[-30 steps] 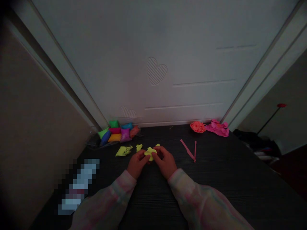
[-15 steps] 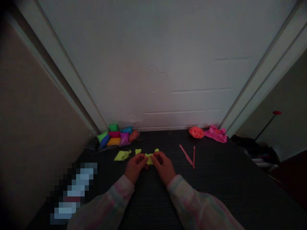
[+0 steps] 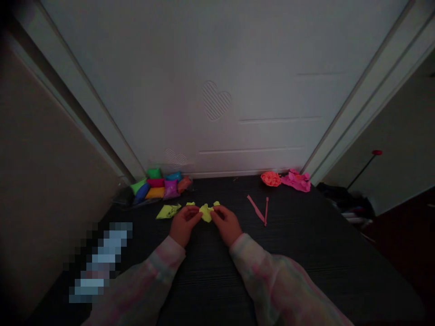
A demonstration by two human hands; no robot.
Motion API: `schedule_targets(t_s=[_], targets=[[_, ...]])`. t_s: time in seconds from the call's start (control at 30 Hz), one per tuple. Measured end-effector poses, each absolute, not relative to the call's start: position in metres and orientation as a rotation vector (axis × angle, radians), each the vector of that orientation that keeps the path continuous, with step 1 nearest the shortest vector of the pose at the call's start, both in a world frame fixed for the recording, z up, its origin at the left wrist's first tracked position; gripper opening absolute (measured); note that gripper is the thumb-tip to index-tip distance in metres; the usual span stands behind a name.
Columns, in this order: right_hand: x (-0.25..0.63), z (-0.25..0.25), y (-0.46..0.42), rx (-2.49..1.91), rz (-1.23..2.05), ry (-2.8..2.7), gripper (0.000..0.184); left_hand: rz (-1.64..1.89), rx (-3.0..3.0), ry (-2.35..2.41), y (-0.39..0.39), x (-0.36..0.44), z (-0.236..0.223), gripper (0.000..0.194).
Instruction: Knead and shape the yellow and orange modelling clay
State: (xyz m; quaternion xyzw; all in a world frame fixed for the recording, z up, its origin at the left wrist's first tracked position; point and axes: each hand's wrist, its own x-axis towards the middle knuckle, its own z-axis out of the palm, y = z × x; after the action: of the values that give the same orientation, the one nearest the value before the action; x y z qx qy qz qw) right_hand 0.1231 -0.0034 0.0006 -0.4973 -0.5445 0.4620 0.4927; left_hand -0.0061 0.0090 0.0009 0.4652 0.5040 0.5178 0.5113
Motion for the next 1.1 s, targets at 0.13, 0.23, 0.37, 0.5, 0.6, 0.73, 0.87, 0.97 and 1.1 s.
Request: schedule_targets(t_s=[0.13,0.23,0.37,0.5,0.6,0.73,0.87,0.97,1.1], targets=[[0.1231,-0.0003,-0.0025,-1.179,1.164,-1.299,0.017,1.262,1.186,1.206,0.0092,-0.0073,-0.0007,0.02],[0.1226,0.0008,-0.0029,-1.187,1.177,-1.269,0.017,1.236,1.213,1.154,0.0082,-0.0067,-0.0009,0.022],[0.1225,0.0021,-0.0031,-1.2,1.155,-1.275,0.017,1.206,1.247,1.121,0.0059,-0.0062,0.0013,0.021],[0.1224,-0.0004,-0.0021,-1.18,1.168,-1.244,0.021,1.17,1.261,1.093,0.0055,-0.0085,0.0032,0.011],[0.1224,-0.0034,-0.0013,-1.167,1.18,-1.244,0.022,1.156,1.24,1.065,0.0063,-0.0092,0.0023,0.009],[0.1218,-0.0035,-0.0021,-1.134,1.197,-1.238,0.019,1.156,1.205,1.046,0.0064,-0.0073,0.0007,0.014],[0.12,-0.0023,-0.0036,-1.132,1.196,-1.239,0.02,1.175,1.148,1.033,0.0066,-0.0057,-0.0009,0.028],[0.1189,-0.0048,-0.0039,-1.145,1.178,-1.255,0.025,1.125,1.139,1.002,0.0077,-0.0058,-0.0036,0.033],[0.1188,-0.0071,-0.0039,-1.16,1.164,-1.302,0.026,1.041,1.133,0.946,0.0083,-0.0061,-0.0065,0.031]])
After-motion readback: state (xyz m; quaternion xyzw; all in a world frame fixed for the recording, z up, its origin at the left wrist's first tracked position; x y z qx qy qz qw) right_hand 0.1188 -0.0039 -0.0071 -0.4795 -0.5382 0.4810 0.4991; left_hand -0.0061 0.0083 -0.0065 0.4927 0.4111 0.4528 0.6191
